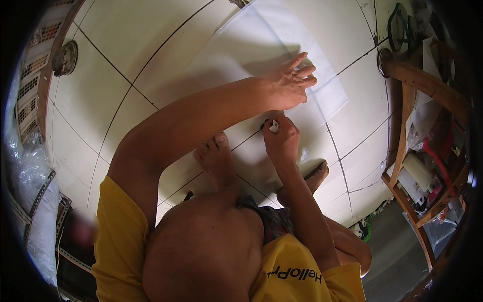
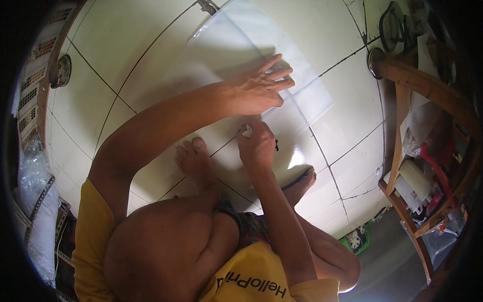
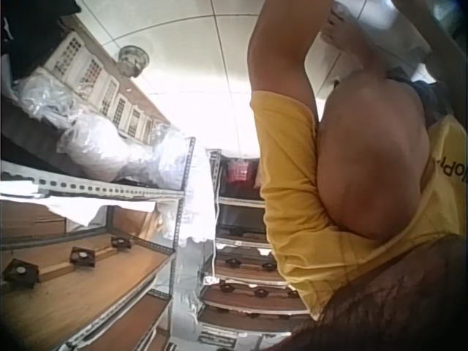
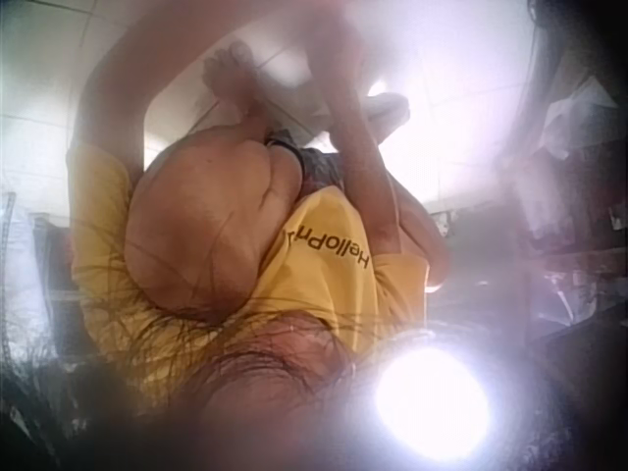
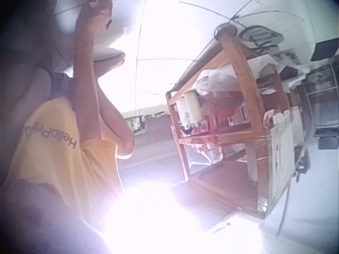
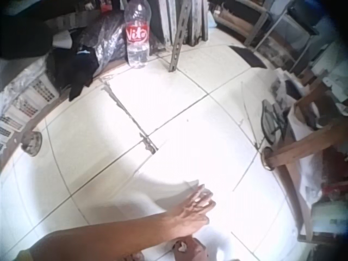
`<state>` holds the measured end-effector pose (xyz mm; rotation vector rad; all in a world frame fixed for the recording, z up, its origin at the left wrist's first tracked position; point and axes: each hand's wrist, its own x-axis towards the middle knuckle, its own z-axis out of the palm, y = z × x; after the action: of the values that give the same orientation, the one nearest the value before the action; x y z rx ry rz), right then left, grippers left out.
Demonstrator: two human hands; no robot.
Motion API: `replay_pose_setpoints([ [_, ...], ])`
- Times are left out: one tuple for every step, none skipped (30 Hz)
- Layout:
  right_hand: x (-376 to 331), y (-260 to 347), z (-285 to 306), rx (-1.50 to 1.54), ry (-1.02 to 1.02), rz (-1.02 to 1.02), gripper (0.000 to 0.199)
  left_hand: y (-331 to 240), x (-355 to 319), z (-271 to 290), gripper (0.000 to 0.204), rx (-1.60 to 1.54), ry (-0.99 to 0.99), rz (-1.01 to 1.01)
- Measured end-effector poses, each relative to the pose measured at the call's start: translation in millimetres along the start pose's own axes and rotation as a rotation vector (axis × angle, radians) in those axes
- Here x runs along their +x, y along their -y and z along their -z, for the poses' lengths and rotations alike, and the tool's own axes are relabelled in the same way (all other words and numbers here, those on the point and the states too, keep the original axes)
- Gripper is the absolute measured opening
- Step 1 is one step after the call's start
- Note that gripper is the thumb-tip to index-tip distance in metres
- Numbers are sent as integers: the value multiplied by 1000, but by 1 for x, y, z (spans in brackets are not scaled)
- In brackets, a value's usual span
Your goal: The person sits on the floor and wipes a white sheet with a cloth. They repeatedly pick up a spray bottle, apply liquid to the cloth, and wipe the sheet. The person handles multiple sheets, placing them on a nearby shelf after cleaning.
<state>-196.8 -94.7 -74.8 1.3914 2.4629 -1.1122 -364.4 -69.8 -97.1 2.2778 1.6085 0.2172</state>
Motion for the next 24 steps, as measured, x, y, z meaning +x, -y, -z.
replay_pose_setpoints([
  [0, 0, 0, 0, 7, -6, 18, 0, 0, 0, 15, -3, 1, -1],
  [-1, 1, -1, 0, 13, -13, 18, 0, 0, 0, 15, -7, 2, -1],
  [-2, 1, -1, -1, 20, -19, 17, 0, 0, 1, 15, -11, 3, -1],
  [-2, 0, -1, 0, 13, -8, 17, 0, 0, 1, 15, -10, 7, -1],
  [-2, -1, -2, 0, 7, 3, 17, 0, 0, 1, 15, -9, 12, -1],
  [-2, -1, -3, 0, -1, 13, 16, 0, 0, 1, 15, -9, 16, -2],
  [-2, -2, -3, -7, -1, 18, 16, 0, 0, 1, 15, -8, 14, -1],
  [-2, -2, -3, -15, -2, 23, 16, 0, 0, 1, 15, -7, 12, 0],
  [-2, -2, -3, -22, -2, 28, 16, 0, 0, 0, 15, -5, 11, 1],
  [-1, -1, -3, -17, -12, 34, 12, 0, 0, -1, 15, -10, 3, 3],
  [-1, 1, -3, -12, -21, 40, 9, -1, -1, -2, 15, -15, -4, 5],
  [-1, 2, -2, -8, -31, 45, 8, -1, -1, -2, 15, -19, -11, 6],
  [-2, 0, -2, -12, -18, 41, 10, -1, -1, -1, 15, -15, -3, 8],
  [-3, -2, -3, -16, -5, 38, 14, -1, 0, -1, 15, -10, 6, 10],
  [-3, -4, -4, -20, 9, 35, 19, -1, 0, -1, 16, -5, 14, 12],
  [-3, -3, -3, -17, 9, 41, 18, 0, -1, -2, 16, -15, -2, 10],
  [-3, -3, -3, -13, 9, 47, 18, 0, -2, -3, 16, -24, -18, 9],
  [-3, -2, -2, -10, 8, 50, 18, 0, -3, -4, 17, -34, -33, 4],
  [-3, -3, -3, -7, 4, 52, 17, 0, -2, -4, 17, -3, 2, -1],
  [-3, -3, -3, -5, 1, 53, 16, 0, 0, -4, 18, 28, 37, -7],
  [-3, -3, -4, -2, -1, 57, 16, 0, 1, -4, 20, 60, 72, -9],
  [-3, -3, -4, -2, -2, 55, 15, 0, 1, -3, 20, 61, 75, -10],
  [-3, -3, -4, -2, -2, 53, 14, 0, 1, -3, 20, 62, 78, -11],
  [-4, -3, -4, -2, -3, 51, 13, 0, 1, -3, 20, 62, 81, -12],
])
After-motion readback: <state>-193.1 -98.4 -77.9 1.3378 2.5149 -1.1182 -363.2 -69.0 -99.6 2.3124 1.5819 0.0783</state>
